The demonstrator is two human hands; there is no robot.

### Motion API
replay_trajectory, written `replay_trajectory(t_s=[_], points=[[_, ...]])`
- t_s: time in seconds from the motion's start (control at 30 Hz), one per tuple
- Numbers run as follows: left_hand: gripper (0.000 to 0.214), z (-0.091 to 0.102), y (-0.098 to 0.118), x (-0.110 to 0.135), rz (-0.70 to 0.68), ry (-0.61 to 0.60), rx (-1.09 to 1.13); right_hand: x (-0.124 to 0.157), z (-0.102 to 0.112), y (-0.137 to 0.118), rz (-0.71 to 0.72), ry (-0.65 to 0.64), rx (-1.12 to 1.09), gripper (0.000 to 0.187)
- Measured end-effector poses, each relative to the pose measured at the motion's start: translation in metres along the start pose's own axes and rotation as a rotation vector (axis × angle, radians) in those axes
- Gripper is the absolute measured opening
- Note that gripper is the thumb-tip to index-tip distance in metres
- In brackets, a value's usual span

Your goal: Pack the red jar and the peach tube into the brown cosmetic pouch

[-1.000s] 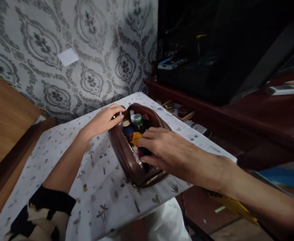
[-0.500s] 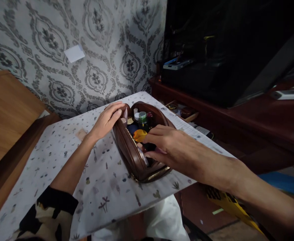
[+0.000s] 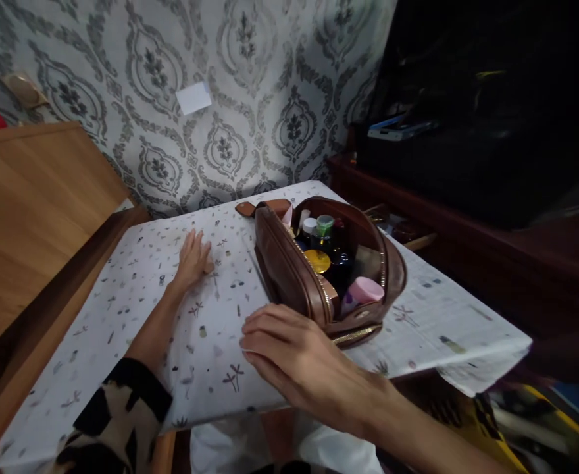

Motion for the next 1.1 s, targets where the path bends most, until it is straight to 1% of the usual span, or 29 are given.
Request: replay_trajectory(t_s=[0.07, 0.1, 0.13, 0.17, 0.27, 0.37, 0.43, 0.5, 0.57, 0.6, 0.67, 0.73, 0.77, 0.83, 0.9, 0.97, 1.03, 1.1], points=[[0.058, -0.016, -0.006, 0.004, -0.047, -0.136, -0.009, -0.004, -0.035, 0.017, -0.065, -0.061, 0.0, 0.009], [0.055, -0.021, -0.006, 0.007, -0.084, -0.187, -0.007, -0.007, -0.049, 0.028, -0.114, -0.064, -0.006, 0.01], [0.053, -0.022, -0.006, 0.011, -0.122, -0.221, -0.003, -0.01, -0.06, 0.039, -0.167, -0.059, -0.012, 0.015], [0.052, -0.021, -0.006, 0.015, -0.148, -0.235, 0.0, -0.013, -0.069, 0.05, -0.222, -0.051, -0.018, 0.02], [0.053, -0.005, -0.012, 0.032, -0.173, -0.229, -0.004, -0.023, -0.091, 0.078, -0.376, -0.028, -0.049, 0.029], [0.052, 0.02, -0.021, 0.052, -0.152, -0.181, 0.01, -0.033, -0.109, 0.099, -0.511, -0.025, -0.102, 0.031], [0.049, 0.036, -0.027, 0.062, -0.117, -0.131, 0.023, -0.04, -0.12, 0.11, -0.585, -0.02, -0.141, 0.031], [0.043, 0.05, -0.036, 0.067, -0.047, -0.065, -0.001, -0.047, -0.132, 0.119, -0.646, -0.002, -0.194, 0.031], [0.034, 0.058, -0.045, 0.068, 0.053, -0.021, -0.076, -0.053, -0.144, 0.124, -0.702, 0.018, -0.27, 0.031], [0.035, 0.059, -0.05, 0.068, 0.109, -0.02, -0.122, -0.056, -0.151, 0.126, -0.726, 0.026, -0.305, 0.031], [0.044, 0.056, -0.059, 0.068, 0.204, -0.064, -0.196, -0.061, -0.164, 0.127, -0.758, 0.037, -0.357, 0.033], [0.051, 0.053, -0.064, 0.068, 0.254, -0.099, -0.211, -0.063, -0.176, 0.129, -0.773, 0.048, -0.388, 0.036], [0.054, 0.053, -0.065, 0.068, 0.265, -0.095, -0.181, -0.062, -0.181, 0.13, -0.786, 0.059, -0.41, 0.037], [0.062, 0.055, -0.068, 0.067, 0.311, -0.048, -0.031, -0.058, -0.193, 0.136, -0.826, 0.08, -0.468, 0.038], [0.067, 0.054, -0.068, 0.069, 0.369, 0.017, 0.244, -0.052, -0.204, 0.142, -0.872, 0.096, -0.543, 0.04], [0.063, 0.049, -0.061, 0.071, 0.422, 0.064, 0.562, -0.048, -0.213, 0.145, -0.886, 0.103, -0.631, 0.044], [0.057, 0.041, -0.051, 0.076, 0.489, 0.108, 0.826, -0.047, -0.219, 0.14, -0.867, 0.09, -0.824, 0.054], [0.057, 0.033, -0.043, 0.082, 0.587, 0.157, 0.992, -0.047, -0.223, 0.13, -0.85, 0.058, -1.063, 0.064]])
Point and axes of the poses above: each hand's wrist, its own x-axis away from the middle knuckle, its own z-axis out of the back of the hand, y = z × x, the point moved 10 cm from there along -x, towards the middle knuckle, and after that the axes turned 9 degrees about y, right-handed, at the moved point
